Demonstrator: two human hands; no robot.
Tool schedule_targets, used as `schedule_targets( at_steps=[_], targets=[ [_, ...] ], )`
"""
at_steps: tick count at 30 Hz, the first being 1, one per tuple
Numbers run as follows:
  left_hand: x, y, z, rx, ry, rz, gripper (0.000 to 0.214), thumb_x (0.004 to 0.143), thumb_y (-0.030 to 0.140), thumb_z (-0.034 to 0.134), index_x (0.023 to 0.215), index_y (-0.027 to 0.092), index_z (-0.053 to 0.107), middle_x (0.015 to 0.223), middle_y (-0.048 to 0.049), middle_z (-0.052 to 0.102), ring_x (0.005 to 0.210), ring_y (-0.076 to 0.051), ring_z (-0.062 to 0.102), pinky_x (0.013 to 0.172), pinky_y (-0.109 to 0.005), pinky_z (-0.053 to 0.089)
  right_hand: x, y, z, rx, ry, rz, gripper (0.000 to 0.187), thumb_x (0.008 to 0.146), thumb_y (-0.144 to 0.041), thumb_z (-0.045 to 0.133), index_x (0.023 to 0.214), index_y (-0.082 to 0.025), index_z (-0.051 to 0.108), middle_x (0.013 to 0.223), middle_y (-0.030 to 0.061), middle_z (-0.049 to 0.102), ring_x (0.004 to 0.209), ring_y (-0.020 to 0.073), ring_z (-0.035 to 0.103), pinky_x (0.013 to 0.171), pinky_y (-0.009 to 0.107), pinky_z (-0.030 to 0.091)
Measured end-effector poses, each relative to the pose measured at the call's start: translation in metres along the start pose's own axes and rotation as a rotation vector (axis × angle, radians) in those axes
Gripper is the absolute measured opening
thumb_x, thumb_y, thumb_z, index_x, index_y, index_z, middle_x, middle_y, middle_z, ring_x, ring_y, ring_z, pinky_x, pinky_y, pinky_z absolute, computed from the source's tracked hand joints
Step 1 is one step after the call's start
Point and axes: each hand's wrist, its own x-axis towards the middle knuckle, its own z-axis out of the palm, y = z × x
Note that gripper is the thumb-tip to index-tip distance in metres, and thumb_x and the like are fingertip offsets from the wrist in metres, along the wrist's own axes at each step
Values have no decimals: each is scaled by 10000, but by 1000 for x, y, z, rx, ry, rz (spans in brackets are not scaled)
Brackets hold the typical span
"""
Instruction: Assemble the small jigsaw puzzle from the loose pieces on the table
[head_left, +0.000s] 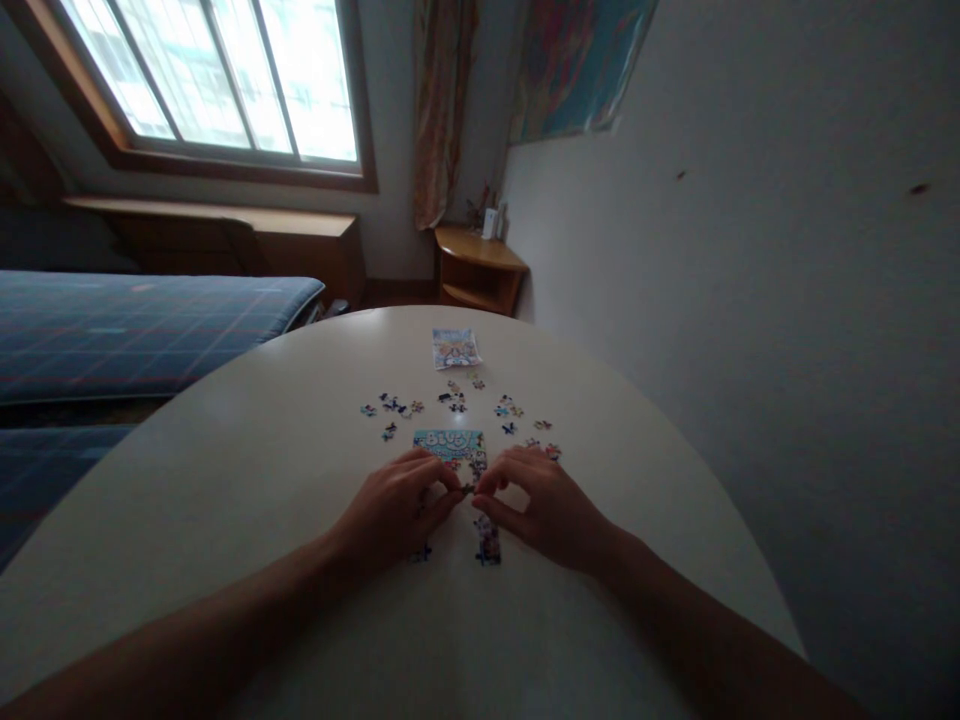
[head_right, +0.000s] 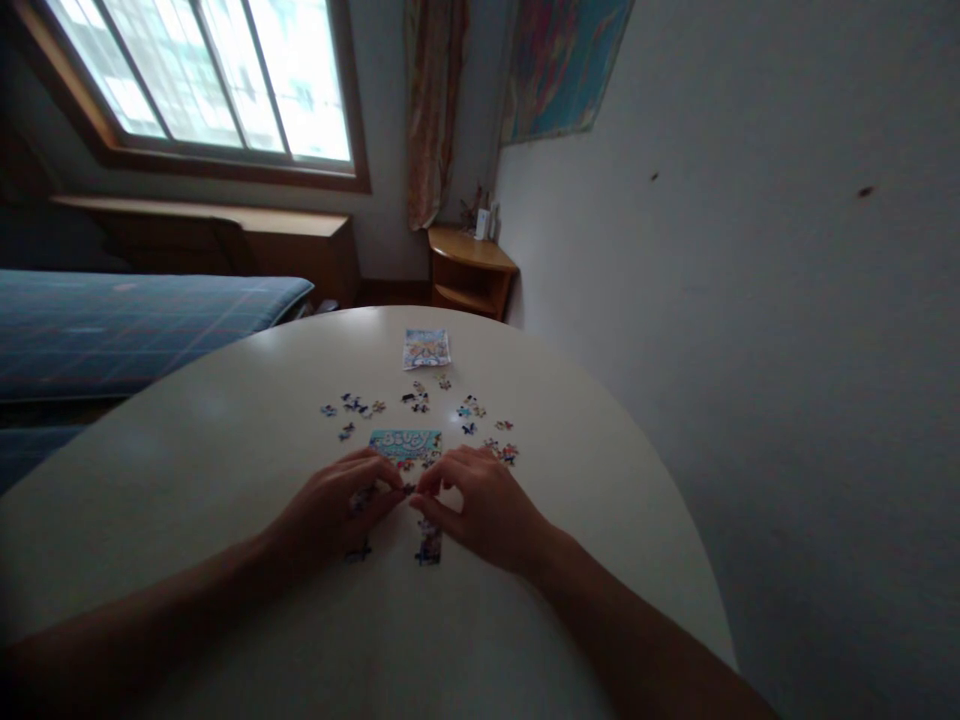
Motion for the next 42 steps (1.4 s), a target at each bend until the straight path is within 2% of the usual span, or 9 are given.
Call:
schedule_targets(
  at_steps=[9,14,18,20,22,26,35,42],
  targets=[
    [0,-2,-1,-15,-33,90,88,926,253,564,893,203,628,875,-41,685,851,-189,631,733,-315,522,1,-1,2,88,2,42,14,875,-203,621,888,-208,623,843,9,689,796,147,625,791,289,450],
    [0,-1,0,16,-64,179,132,913,241,582,1030,211,635,1031,-46,708,986,-201,624,879,-372,521,1,8,-9,141,-42,130,52,852,-197,643,897,-211,665,858,4,712,813,144,649,780,269,475],
    [-3,4,-3,76,-142,311,222,889,241,600,1108,241,640,1180,-46,666,1122,-227,579,981,-427,471,0,16,-15,150,-83,212,115,862,-221,633,947,-226,710,811,-3,718,759,140,660,742,264,482],
    [-4,7,-5,100,-178,369,224,886,243,598,1102,262,654,1169,-39,661,1106,-228,581,1013,-451,443,-1,17,-15,148,-103,220,105,846,-212,647,912,-226,726,792,-4,724,744,138,665,738,263,483],
    [-5,10,-7,97,-226,434,257,885,232,592,1133,272,645,1146,-34,666,1054,-211,589,990,-423,452,0,15,-13,163,-118,217,105,826,-193,660,898,-222,731,778,-8,727,733,132,666,737,256,485],
    [-4,14,-10,102,-338,526,295,885,233,573,1178,232,611,1190,-43,666,1065,-225,573,992,-412,439,0,10,-11,200,-144,219,112,809,-172,664,895,-208,727,792,-7,732,732,123,665,724,241,489],
    [-4,17,-12,122,-339,553,287,891,227,552,1173,215,598,1152,-54,683,1017,-218,601,921,-381,458,1,8,-10,171,-184,207,110,818,-193,650,894,-192,729,791,15,724,729,132,652,700,251,480],
    [-3,19,-14,113,-353,539,295,885,221,549,1176,223,595,1146,-58,688,1012,-216,618,923,-380,474,-1,9,-8,141,-192,183,112,816,-197,653,900,-191,728,802,26,725,703,136,635,672,257,469]
  ],
)
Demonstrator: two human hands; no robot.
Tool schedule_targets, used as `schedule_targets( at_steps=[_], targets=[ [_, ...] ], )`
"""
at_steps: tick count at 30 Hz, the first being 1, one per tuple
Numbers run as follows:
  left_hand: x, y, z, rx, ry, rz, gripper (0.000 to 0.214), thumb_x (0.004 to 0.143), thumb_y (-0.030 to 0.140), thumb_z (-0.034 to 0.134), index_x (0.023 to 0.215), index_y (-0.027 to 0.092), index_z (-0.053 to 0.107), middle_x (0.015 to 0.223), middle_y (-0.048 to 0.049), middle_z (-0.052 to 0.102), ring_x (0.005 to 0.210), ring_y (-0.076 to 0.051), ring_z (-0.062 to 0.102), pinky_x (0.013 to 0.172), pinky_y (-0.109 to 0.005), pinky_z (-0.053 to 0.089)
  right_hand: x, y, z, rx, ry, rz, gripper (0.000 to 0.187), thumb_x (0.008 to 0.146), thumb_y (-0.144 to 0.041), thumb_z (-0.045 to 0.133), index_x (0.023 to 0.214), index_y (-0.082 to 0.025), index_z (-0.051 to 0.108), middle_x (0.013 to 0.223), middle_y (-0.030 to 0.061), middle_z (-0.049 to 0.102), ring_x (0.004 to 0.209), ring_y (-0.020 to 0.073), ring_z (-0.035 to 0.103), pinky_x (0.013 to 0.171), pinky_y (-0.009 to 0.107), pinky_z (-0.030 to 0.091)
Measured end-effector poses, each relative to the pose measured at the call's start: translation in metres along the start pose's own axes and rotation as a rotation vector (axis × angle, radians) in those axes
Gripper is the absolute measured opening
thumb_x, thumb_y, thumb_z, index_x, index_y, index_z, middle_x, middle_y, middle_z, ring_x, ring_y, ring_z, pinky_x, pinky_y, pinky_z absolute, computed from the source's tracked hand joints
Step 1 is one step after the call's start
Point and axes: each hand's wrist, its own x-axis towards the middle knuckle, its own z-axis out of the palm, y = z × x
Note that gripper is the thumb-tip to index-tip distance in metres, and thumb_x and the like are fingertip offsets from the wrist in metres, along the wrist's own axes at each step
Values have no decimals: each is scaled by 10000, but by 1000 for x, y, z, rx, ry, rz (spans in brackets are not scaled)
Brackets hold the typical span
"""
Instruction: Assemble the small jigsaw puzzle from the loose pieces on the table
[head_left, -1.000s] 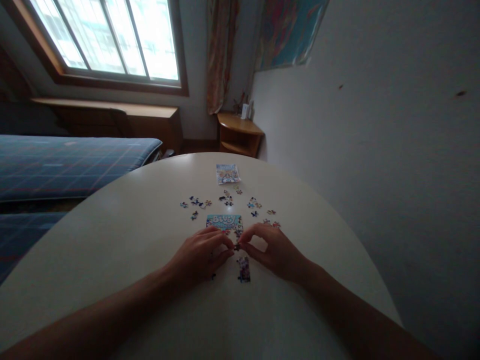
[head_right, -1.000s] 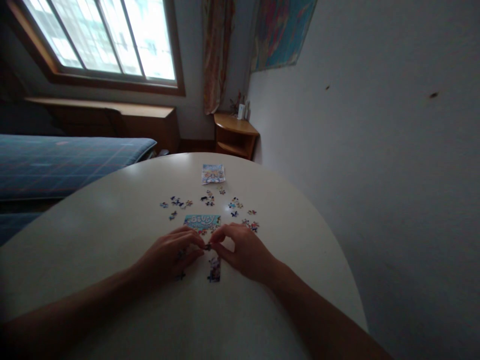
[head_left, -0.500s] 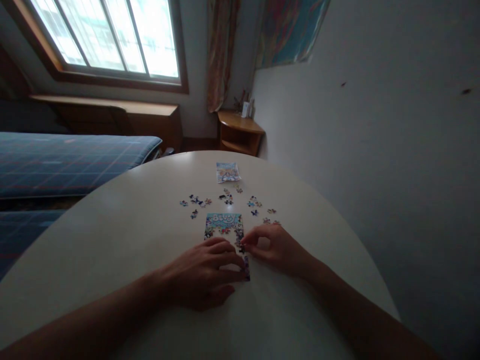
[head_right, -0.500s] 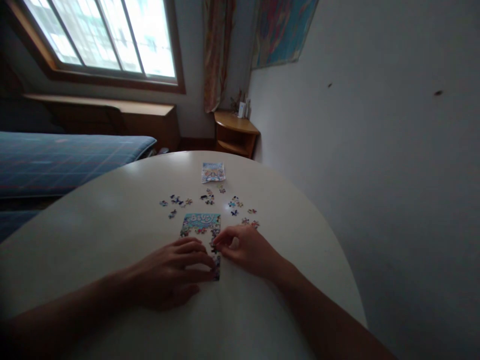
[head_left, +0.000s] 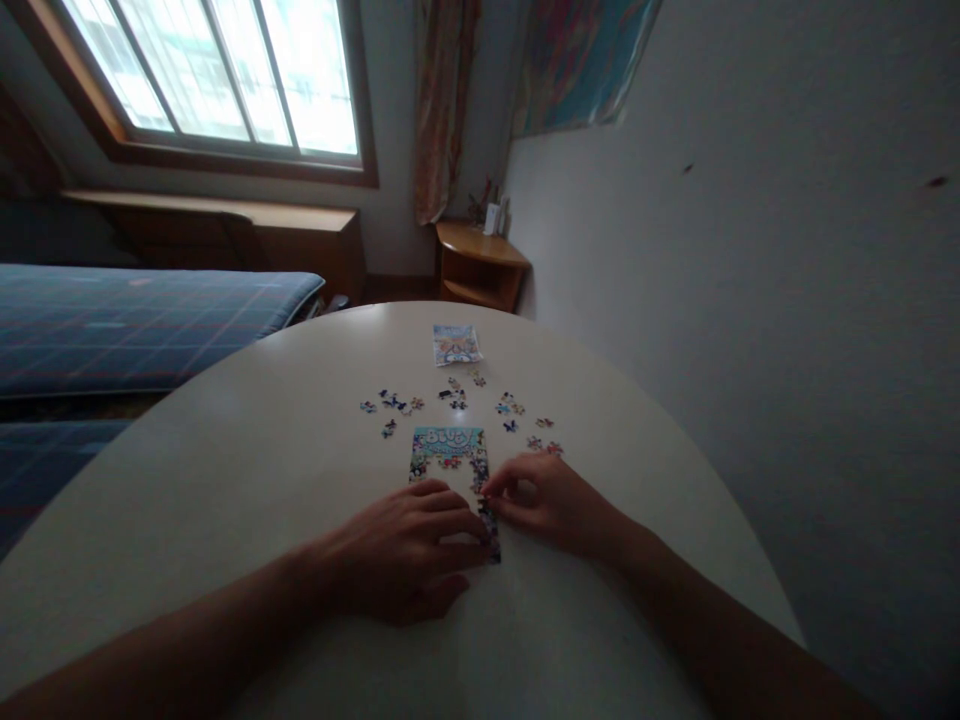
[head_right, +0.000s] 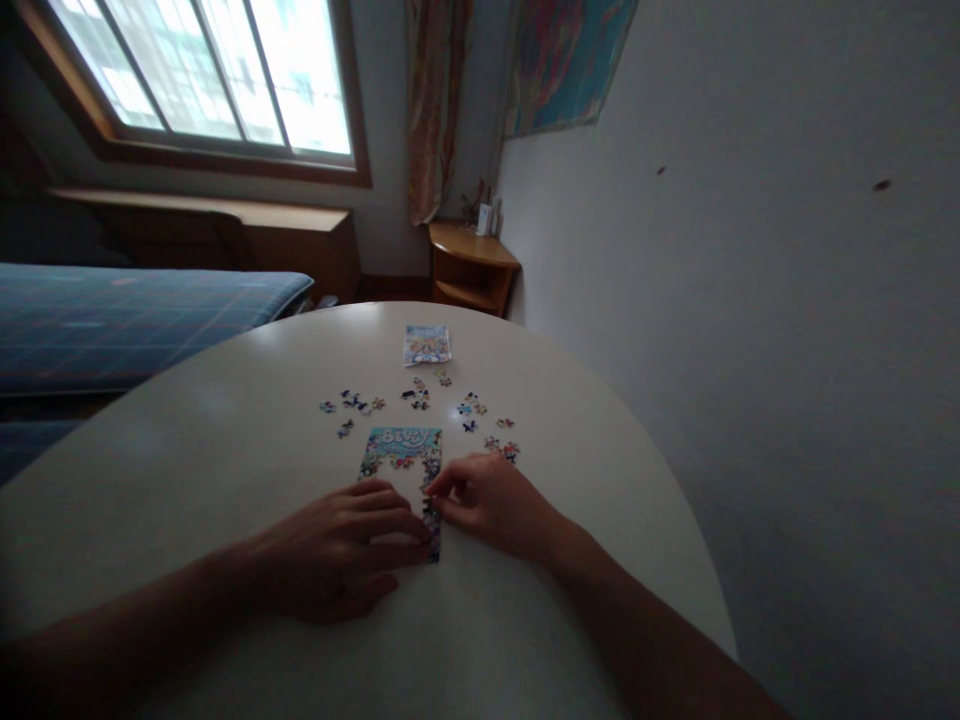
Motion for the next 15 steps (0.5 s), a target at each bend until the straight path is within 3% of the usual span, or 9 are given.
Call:
schedule_targets(
  at_steps=[15],
  targets=[
    [-1,-1,2,8,-6,4,318,889,241,555,1205,213,578,1169,-67,673,1110,-237,592,1000,-415,456,3,2,1,-78,1,-46,121,810,-213,694,917,-195,747,785,20,716,654,120,605,675,255,449]
  ],
)
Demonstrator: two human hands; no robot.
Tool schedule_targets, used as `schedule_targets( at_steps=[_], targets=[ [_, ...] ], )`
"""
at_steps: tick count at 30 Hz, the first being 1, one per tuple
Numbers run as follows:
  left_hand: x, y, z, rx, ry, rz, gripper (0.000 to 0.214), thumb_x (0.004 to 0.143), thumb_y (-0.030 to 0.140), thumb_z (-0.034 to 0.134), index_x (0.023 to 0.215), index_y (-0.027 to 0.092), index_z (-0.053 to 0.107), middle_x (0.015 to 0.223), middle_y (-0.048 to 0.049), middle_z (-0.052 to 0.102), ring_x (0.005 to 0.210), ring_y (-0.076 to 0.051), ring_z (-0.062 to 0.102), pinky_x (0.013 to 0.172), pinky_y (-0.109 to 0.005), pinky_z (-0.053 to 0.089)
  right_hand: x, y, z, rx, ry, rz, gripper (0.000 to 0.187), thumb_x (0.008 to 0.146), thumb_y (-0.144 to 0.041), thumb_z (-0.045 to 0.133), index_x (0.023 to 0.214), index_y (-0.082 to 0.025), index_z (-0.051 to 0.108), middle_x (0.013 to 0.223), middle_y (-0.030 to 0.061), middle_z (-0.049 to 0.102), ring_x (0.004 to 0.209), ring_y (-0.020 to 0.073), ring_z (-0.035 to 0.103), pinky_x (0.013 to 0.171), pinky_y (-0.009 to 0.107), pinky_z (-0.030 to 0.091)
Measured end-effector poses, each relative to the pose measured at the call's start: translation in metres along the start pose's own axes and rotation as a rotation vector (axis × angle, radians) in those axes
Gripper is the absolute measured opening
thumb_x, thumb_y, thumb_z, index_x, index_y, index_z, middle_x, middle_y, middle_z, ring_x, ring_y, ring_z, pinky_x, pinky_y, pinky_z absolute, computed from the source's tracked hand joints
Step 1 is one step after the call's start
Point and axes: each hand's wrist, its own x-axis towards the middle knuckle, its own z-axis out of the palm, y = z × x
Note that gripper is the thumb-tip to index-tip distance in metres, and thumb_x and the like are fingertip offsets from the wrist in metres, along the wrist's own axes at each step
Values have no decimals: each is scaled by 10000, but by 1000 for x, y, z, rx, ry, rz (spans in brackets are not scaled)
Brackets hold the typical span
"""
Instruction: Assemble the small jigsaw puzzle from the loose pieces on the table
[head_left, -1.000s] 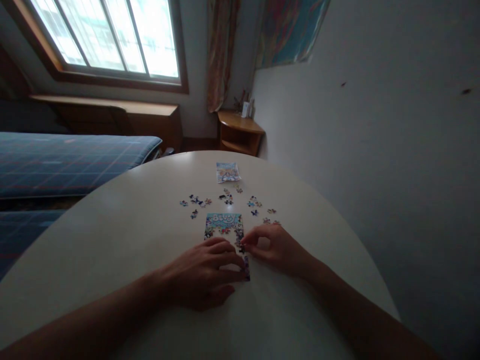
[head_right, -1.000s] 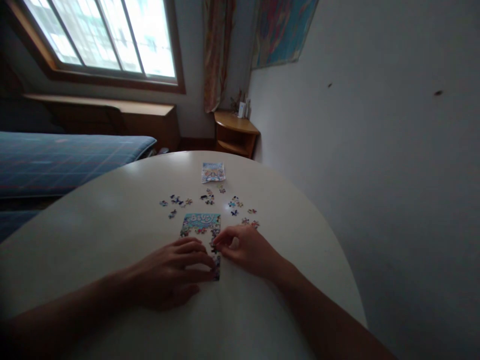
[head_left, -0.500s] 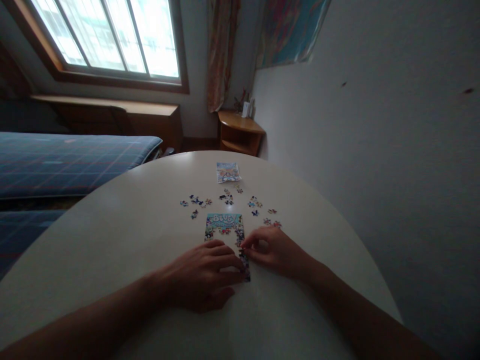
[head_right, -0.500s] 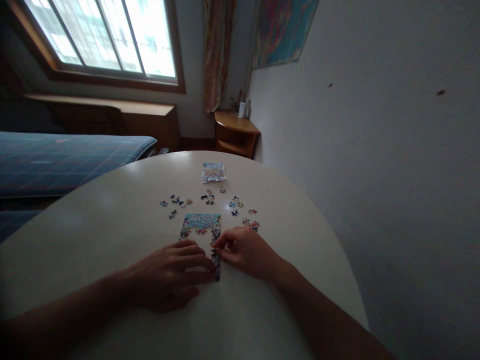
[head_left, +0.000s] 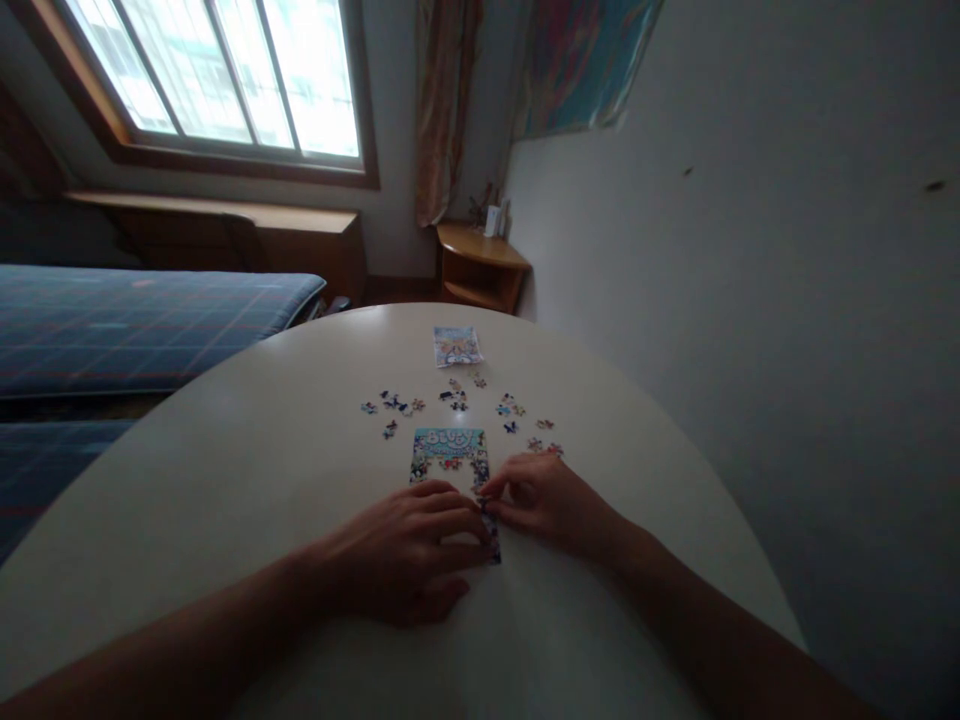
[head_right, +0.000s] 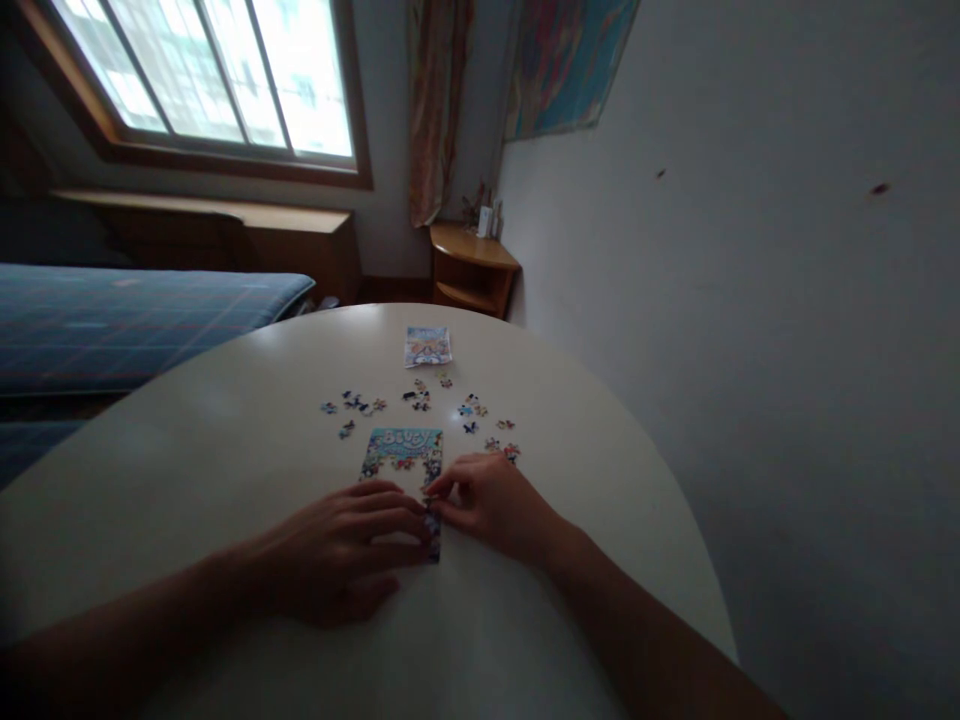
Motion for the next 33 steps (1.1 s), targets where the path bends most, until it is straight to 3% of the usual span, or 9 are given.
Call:
schedule_targets(
  at_steps=[7,33],
  targets=[
    [0,0,-1,2,26,-6,312,860,217,570,1171,214,592,1149,-68,680,1108,-235,604,1022,-420,453,-1,0,-1,35,32,54,139,786,-183,698,924,-205,702,795,-7,725,688,124,625,684,249,459],
    [-1,-2,2,-15,4,-20,356,835,212,573,1191,203,585,1199,-75,661,1196,-247,573,1079,-426,439,-1,1,-1,-42,52,30,70,786,-172,702,843,-213,700,787,-12,723,703,129,624,696,252,448]
  ],
)
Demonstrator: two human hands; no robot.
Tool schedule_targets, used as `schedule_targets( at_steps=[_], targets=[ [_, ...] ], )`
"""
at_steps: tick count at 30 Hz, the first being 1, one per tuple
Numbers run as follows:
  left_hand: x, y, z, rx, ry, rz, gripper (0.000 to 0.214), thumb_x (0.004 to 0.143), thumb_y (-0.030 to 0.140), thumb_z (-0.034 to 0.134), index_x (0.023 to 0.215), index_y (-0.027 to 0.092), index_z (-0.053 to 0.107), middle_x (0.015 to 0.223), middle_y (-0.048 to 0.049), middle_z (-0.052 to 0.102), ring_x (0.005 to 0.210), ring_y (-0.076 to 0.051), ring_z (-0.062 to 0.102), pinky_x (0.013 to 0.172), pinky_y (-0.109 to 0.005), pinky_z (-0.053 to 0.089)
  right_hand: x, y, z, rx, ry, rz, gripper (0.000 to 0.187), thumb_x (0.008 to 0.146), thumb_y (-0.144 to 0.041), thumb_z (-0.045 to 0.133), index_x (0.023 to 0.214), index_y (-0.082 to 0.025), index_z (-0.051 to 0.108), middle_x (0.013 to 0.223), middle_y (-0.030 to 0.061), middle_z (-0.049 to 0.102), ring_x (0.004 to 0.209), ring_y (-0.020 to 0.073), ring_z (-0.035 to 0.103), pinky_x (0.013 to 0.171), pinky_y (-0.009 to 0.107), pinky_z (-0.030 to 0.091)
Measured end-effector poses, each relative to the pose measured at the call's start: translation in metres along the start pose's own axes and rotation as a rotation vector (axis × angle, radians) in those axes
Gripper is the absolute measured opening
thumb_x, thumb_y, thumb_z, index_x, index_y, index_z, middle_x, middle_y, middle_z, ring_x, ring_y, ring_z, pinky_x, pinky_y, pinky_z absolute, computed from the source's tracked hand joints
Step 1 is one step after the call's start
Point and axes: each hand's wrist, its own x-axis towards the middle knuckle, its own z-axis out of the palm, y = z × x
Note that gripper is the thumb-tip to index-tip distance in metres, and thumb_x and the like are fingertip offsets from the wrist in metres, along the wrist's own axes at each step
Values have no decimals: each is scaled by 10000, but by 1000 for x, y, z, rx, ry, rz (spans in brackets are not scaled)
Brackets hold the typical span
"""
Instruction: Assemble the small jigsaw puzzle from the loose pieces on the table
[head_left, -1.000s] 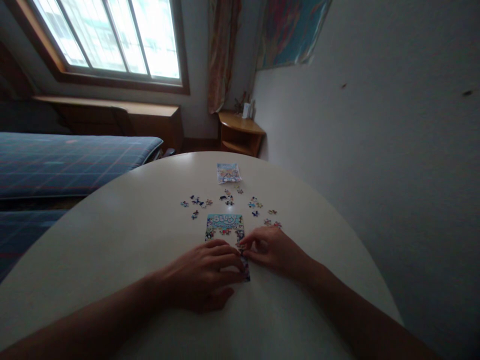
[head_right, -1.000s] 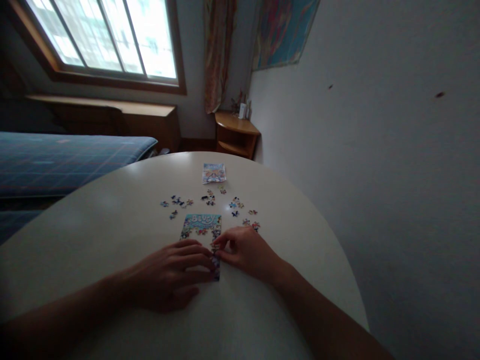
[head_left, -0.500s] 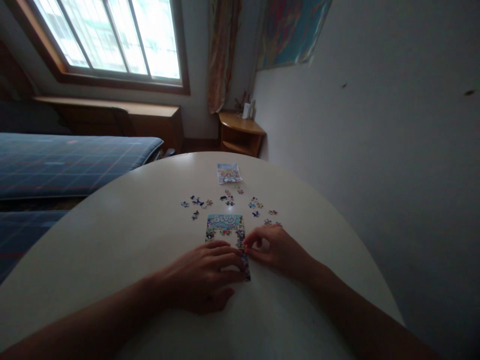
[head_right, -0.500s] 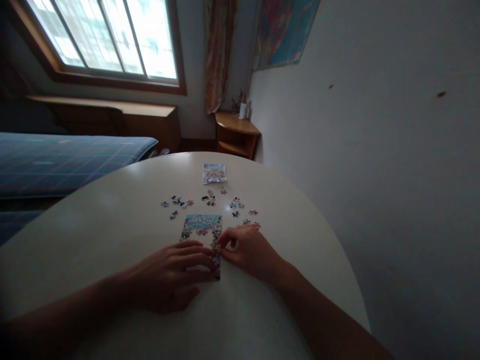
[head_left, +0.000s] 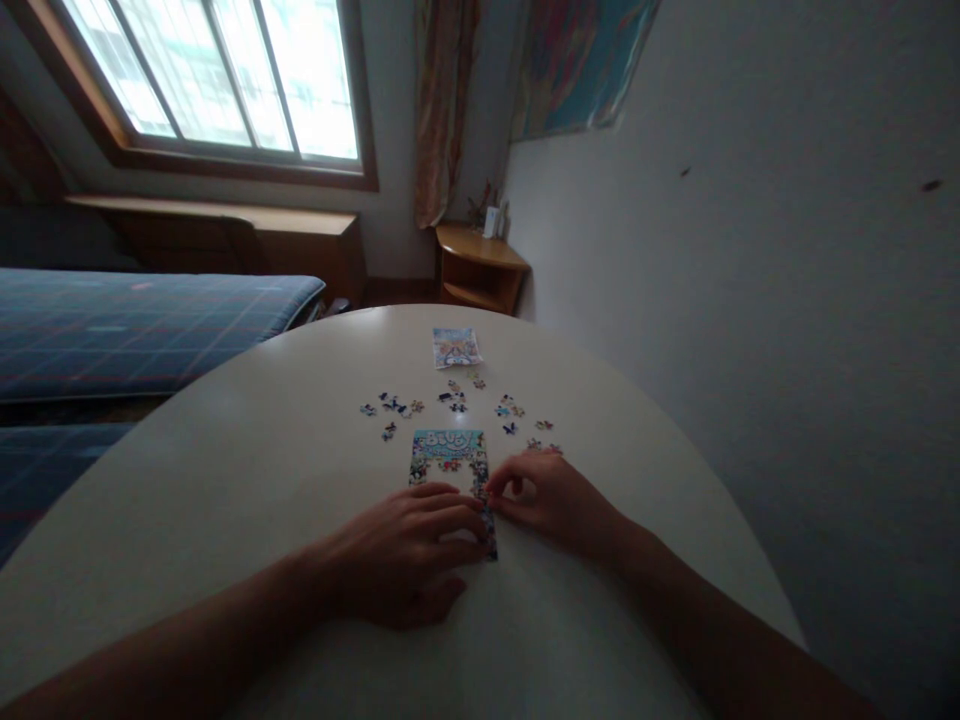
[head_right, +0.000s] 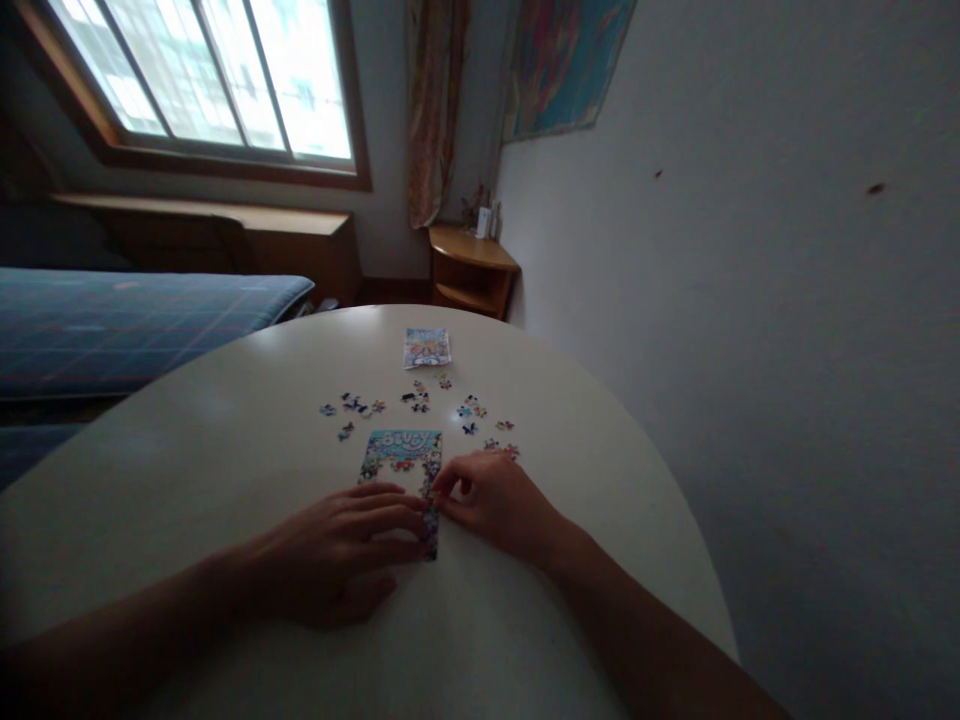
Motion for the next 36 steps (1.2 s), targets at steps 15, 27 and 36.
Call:
schedule_targets(
  at_steps=[15,27,36],
  targets=[
    [-1,0,1,-10,-1,-10,370,828,211,578,1198,210,580,1197,-70,658,1192,-251,570,1072,-418,444,-1,1,-1,-89,18,-26,228,780,-203,734,1004,-226,706,919,26,693,831,167,622,800,314,463],
    [-1,0,2,-27,-14,-18,380,816,190,585,1196,191,577,1210,-79,639,1222,-256,538,1095,-409,428,-1,8,2,-219,-20,-188,367,852,-241,623,1218,-217,637,1354,90,596,1293,246,496,1075,455,390],
    [-1,0,2,-29,-3,-13,370,828,189,570,1198,186,577,1208,-92,631,1226,-254,530,1098,-404,427,-1,7,0,-227,-44,-197,329,863,-254,604,1186,-204,646,1341,91,611,1256,243,548,1041,451,422]
  ],
)
